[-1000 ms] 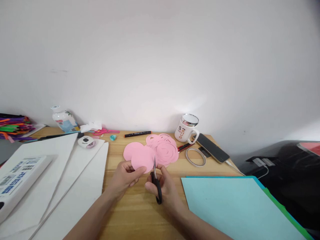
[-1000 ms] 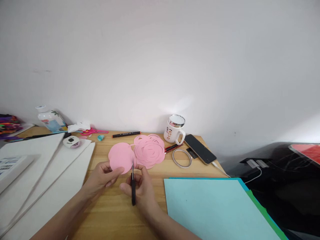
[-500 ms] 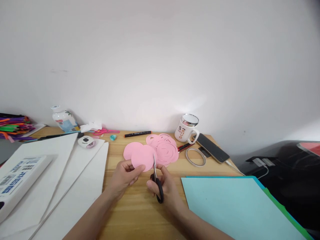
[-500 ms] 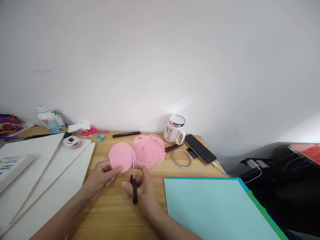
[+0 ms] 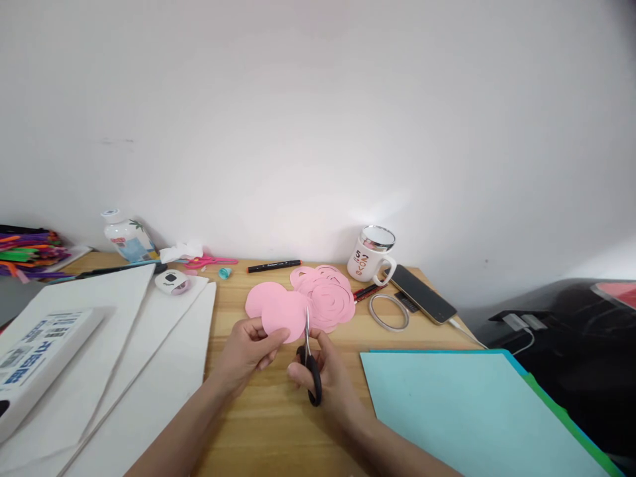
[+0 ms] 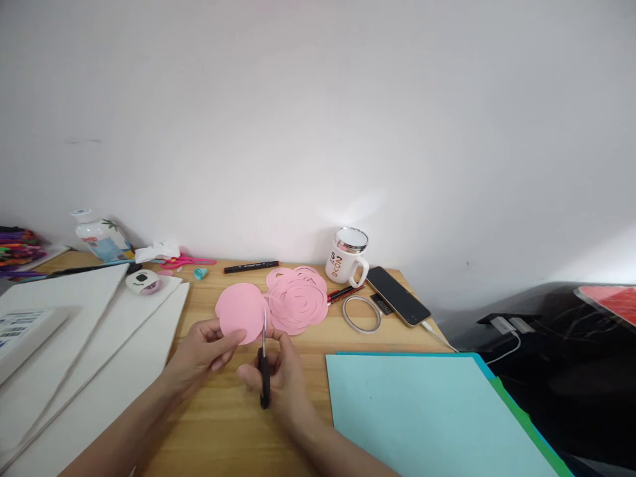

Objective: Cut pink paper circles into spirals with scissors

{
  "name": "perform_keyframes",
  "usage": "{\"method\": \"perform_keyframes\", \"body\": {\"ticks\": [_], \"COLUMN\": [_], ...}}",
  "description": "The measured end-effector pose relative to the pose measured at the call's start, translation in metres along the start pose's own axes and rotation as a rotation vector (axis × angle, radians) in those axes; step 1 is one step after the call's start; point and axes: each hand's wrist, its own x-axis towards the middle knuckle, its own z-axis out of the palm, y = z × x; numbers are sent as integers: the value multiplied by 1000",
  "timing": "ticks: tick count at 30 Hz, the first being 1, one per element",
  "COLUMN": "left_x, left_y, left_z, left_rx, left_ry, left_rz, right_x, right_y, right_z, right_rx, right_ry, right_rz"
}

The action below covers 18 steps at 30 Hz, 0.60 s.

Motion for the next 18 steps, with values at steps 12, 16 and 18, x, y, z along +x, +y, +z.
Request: {"method": "perform_keyframes", "body": {"ticks": [12,16,18], "left_x": [0,1,1], "left_y": [2,3,3], "left_z": [1,1,0], "left_rx": [18,21,22], "left_ry": [-15,-9,-6], "left_rz": [18,21,18], "right_x": [3,3,4], "right_y": [-5,-3,-2], "right_z": [-4,-5,-6], "right_rx": [62,50,40], "right_ry": [-9,-23,-27], "right_rz": [12,6,3]}}
